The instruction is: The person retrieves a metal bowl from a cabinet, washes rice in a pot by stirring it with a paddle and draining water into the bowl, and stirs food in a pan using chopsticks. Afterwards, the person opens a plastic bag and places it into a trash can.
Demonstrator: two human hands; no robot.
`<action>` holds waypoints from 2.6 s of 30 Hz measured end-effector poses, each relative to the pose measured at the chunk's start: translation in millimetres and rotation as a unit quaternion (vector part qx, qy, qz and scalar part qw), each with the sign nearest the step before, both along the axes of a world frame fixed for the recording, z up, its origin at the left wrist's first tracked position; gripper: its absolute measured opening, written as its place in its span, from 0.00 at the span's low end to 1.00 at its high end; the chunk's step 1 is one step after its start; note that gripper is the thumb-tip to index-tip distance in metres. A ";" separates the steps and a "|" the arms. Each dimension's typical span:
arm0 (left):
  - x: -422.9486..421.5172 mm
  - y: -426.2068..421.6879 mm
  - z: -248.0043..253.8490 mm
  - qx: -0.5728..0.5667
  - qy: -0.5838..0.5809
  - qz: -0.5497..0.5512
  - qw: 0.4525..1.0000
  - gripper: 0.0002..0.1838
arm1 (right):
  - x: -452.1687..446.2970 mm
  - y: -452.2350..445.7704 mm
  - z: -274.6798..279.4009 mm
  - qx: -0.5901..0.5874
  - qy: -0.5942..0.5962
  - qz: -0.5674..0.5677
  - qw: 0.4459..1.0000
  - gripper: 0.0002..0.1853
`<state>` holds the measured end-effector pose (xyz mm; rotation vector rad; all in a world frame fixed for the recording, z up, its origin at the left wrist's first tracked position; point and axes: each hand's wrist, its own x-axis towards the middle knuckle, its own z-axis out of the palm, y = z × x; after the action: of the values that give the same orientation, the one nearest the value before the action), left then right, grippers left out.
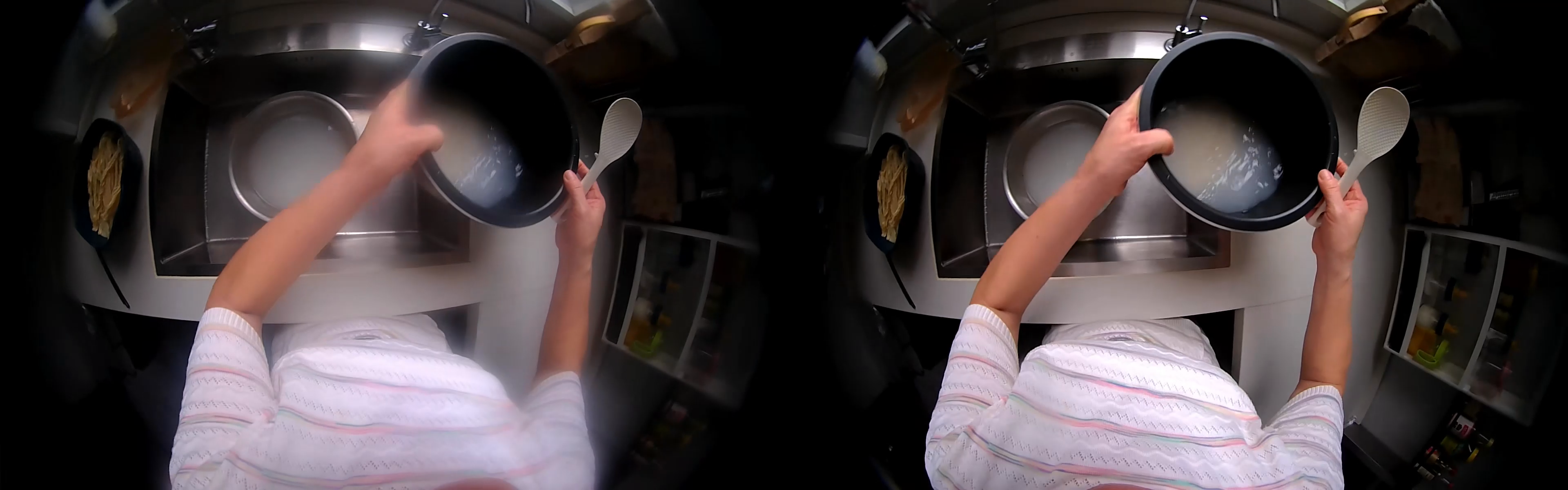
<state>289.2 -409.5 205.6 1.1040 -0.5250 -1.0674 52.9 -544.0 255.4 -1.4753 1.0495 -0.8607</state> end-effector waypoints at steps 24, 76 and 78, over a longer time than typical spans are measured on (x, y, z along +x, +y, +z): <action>-19.3 -68.3 -71.8 0.025 -0.166 -0.106 0.980 0.30 | -46.5 -83.0 7.7 -0.314 0.562 0.111 0.757 0.13; -289.6 637.0 -31.1 0.430 0.120 -0.144 0.883 0.16 | -92.1 370.8 -57.5 -0.103 0.243 0.841 0.472 0.13; -297.1 651.1 -31.2 0.428 0.127 -0.122 0.887 0.16 | -82.4 391.3 -47.3 -0.143 0.274 0.843 0.440 0.12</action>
<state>-7.9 241.6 174.3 1.6483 0.0582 -1.7184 -29.5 -152.7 208.1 -2.1454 -0.6094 1.0481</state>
